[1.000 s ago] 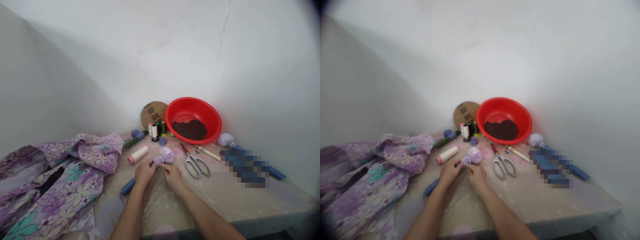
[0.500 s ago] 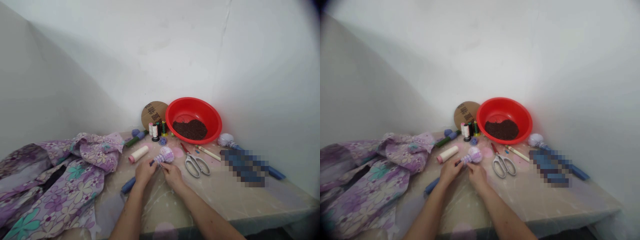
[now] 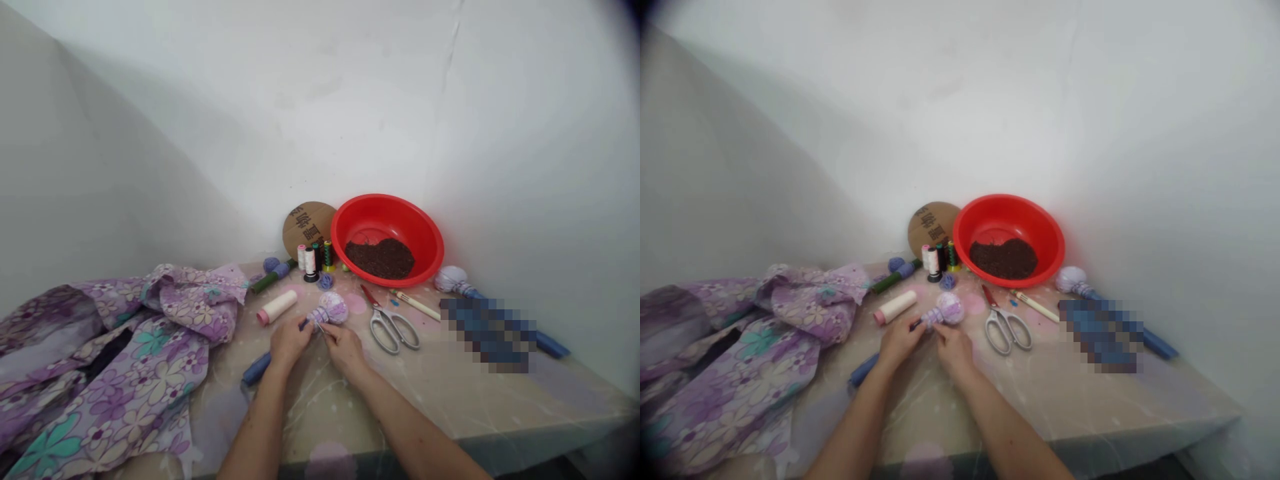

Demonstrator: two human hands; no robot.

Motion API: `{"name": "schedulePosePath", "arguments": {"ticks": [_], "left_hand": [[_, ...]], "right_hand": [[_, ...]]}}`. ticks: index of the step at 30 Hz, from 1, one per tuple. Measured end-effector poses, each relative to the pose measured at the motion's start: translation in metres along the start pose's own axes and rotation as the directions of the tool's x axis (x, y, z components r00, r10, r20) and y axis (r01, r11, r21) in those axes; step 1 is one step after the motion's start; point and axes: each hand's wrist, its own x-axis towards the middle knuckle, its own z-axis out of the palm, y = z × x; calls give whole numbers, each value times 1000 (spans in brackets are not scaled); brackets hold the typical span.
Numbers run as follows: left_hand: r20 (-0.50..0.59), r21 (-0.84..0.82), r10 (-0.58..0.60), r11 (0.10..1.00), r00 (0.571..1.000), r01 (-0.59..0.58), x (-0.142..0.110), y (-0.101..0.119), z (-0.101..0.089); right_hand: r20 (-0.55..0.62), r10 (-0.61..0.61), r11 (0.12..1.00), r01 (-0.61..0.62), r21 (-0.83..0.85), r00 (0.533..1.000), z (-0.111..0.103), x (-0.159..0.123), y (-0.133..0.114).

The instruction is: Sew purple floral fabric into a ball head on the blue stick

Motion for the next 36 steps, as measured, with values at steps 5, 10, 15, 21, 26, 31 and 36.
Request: {"name": "schedulePosePath", "arguments": {"ticks": [5,10,15,21,26,31,36], "left_hand": [[4,2,-26,1000,1000,26,-1,1,0],[-30,16,11,1000,999,-10,-1,0,2],[-26,24,-7,1000,1000,7,-2,0,2],[-17,28,-23,999,1000,24,-3,3,0],[-30,32,-15,999,999,16,-2,1,3],[-41,34,20,999,999,-19,-2,0,3],[-37,22,30,999,999,-29,-2,-2,4]], "right_hand": [[-11,-15,999,16,46,1000,1,1,0],[11,-25,997,24,80,1000,1,1,0],[27,-45,996,43,84,999,1,0,2],[25,-44,995,41,87,999,1,1,3],[13,-59,994,58,97,998,3,2,3],[-7,-53,996,53,71,999,5,1,2],[-20,-53,998,54,27,998,2,-1,-2]]}}
